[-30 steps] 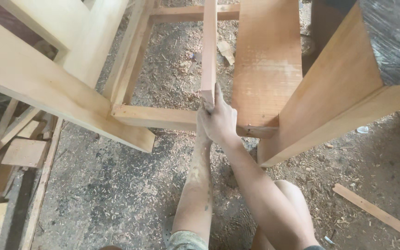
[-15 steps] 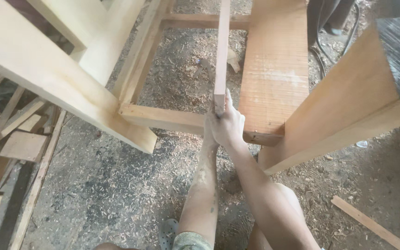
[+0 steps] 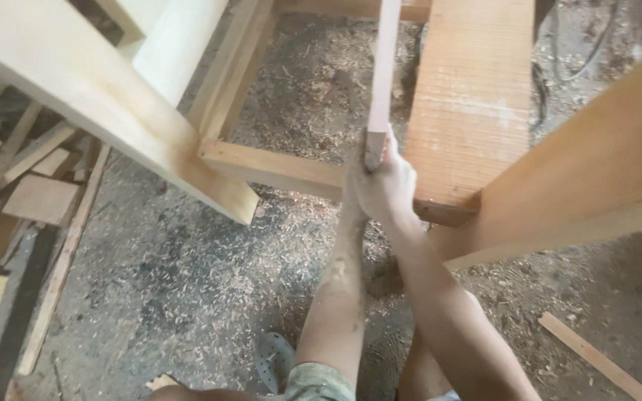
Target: The person kneels on the floor and repeatedly fits a wooden plank into a slot in a larger wooden frame, checking alignment and making small adjustments. The person uses a hammer to tap the plank into place.
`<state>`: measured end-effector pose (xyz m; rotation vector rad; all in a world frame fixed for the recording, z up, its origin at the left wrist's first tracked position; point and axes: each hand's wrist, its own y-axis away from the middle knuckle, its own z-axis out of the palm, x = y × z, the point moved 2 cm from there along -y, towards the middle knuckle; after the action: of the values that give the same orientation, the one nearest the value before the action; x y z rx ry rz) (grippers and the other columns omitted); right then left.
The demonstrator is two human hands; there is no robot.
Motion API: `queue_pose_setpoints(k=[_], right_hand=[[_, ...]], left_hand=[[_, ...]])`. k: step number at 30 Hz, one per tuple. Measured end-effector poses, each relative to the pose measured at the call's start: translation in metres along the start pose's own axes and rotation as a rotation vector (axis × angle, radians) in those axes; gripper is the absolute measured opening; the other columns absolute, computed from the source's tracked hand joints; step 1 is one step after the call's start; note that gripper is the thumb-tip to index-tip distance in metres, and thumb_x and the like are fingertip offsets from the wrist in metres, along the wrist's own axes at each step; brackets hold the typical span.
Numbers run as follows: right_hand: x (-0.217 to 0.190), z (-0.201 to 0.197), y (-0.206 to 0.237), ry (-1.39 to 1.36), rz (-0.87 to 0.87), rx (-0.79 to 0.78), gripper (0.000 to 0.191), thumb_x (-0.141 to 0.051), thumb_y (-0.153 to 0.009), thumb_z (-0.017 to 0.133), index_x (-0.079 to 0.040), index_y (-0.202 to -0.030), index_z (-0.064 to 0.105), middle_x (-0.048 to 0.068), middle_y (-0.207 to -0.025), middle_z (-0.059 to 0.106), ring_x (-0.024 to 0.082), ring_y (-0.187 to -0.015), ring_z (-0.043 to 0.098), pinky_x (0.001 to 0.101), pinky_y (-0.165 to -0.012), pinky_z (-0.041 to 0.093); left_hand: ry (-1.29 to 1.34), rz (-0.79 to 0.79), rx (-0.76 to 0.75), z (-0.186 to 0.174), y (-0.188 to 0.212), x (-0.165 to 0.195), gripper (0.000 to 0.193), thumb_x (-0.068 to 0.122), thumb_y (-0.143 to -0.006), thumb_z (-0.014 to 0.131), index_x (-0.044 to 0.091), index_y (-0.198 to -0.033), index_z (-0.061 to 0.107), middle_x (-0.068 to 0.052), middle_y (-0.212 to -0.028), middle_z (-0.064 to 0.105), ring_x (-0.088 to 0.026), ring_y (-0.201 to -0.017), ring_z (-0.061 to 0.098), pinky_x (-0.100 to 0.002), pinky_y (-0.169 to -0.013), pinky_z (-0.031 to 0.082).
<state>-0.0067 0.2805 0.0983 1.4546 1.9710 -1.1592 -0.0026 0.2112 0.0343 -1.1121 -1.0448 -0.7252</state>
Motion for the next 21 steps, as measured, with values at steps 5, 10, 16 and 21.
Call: queue_pose_setpoints(k=[5,10,16,21], right_hand=[[-0.016,-0.013,-0.009,-0.174,-0.2,0.107,0.081,-0.018,-0.09,0.079,0.001,-0.154,0.033,0.022,-0.11,0.073,0.032,-0.089,0.078,0.0408,-0.077,0.064],[-0.025,-0.004,-0.014,-0.343,-0.126,0.134,0.065,-0.006,-0.096,0.068,0.004,-0.153,0.038,0.017,-0.098,0.075,0.025,-0.082,0.078,0.0356,-0.074,0.063],[-0.022,0.004,-0.009,-0.322,-0.129,0.145,0.022,-0.002,-0.101,0.064,0.002,-0.123,0.062,0.017,-0.096,0.076,0.023,-0.085,0.08,0.0356,-0.077,0.064],[-0.016,0.007,-0.007,-0.387,-0.16,0.172,0.032,0.003,-0.098,0.061,0.004,-0.129,0.058,0.018,-0.099,0.075,0.023,-0.088,0.079,0.0338,-0.079,0.063]], left_hand=[[0.022,-0.065,-0.02,0.005,-0.004,0.007,0.068,0.016,-0.099,0.06,0.003,-0.159,0.031,-0.017,-0.142,0.057,-0.023,-0.125,0.061,-0.034,-0.101,0.056],[-0.102,-0.173,0.001,0.001,-0.006,0.004,0.059,0.024,-0.098,0.061,0.004,-0.151,0.046,-0.02,-0.133,0.065,-0.031,-0.121,0.066,-0.04,-0.1,0.057],[-0.266,-0.08,0.014,-0.005,-0.002,0.001,0.07,0.025,-0.093,0.064,0.004,-0.155,0.039,-0.021,-0.143,0.06,-0.033,-0.13,0.062,-0.04,-0.107,0.053],[-0.228,-0.019,0.028,-0.006,-0.001,0.005,0.07,0.023,-0.099,0.061,0.003,-0.161,0.036,-0.022,-0.151,0.057,-0.035,-0.137,0.06,-0.042,-0.111,0.051]])
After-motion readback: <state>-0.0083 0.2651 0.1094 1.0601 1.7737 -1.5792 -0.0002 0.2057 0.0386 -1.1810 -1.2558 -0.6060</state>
